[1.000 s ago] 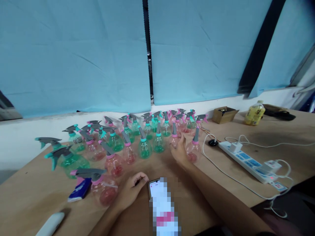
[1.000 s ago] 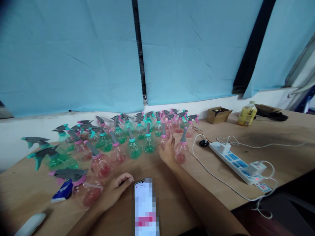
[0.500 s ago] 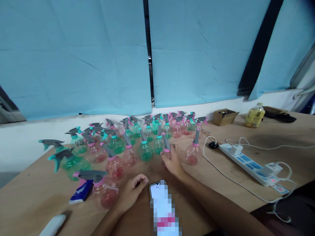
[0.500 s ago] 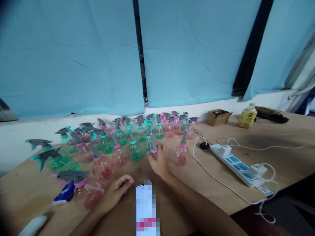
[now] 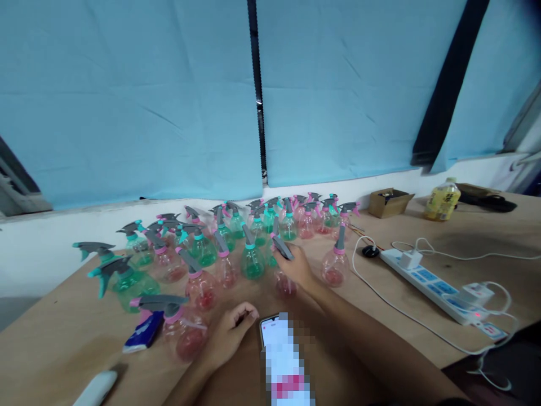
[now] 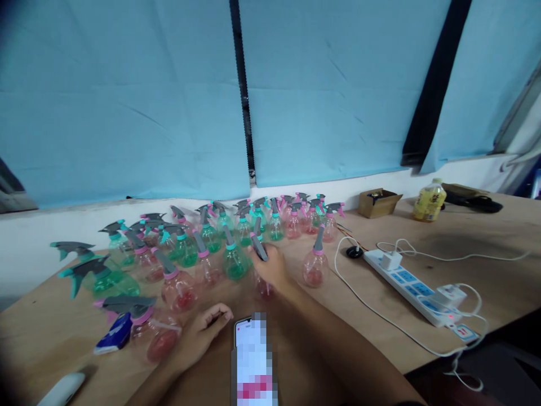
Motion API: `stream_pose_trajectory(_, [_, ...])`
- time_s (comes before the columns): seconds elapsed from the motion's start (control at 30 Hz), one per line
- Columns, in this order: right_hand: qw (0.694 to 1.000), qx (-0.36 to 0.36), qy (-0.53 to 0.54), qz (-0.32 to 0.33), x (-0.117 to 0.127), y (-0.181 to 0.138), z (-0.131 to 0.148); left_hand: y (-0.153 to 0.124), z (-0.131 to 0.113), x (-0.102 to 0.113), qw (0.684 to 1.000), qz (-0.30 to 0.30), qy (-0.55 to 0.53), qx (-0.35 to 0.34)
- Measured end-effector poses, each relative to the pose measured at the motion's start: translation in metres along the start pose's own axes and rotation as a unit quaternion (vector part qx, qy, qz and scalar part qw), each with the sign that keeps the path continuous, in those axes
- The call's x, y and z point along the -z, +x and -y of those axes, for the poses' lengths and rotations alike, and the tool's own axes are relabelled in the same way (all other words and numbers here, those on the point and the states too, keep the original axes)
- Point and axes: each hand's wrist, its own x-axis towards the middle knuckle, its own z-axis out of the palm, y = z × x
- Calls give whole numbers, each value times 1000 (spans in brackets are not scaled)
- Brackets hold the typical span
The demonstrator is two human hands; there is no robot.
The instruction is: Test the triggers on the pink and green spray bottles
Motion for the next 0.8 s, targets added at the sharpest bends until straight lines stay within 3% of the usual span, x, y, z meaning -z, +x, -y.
stream_pose_trajectory(0.23, [988, 46, 124, 76, 4, 2, -8, -1, -2, 0, 1000, 10, -4, -10])
stream_pose_trajectory(0.33, [964, 60, 221, 135, 3, 7, -5, 0, 0, 0, 1000, 9, -4, -10])
stream_pose_trajectory(0.5, [911, 4, 315, 265, -2, 11, 4, 1, 4, -1, 1000, 6, -1, -14])
stream_pose_trajectory(0.7, [895, -59, 354, 264, -14, 12, 4, 0, 6, -1, 1000, 9, -5, -15])
stream_pose_trajectory(0.8, [895, -48, 349, 274, -16, 13, 4, 0, 5, -1, 1000, 15, -19, -12])
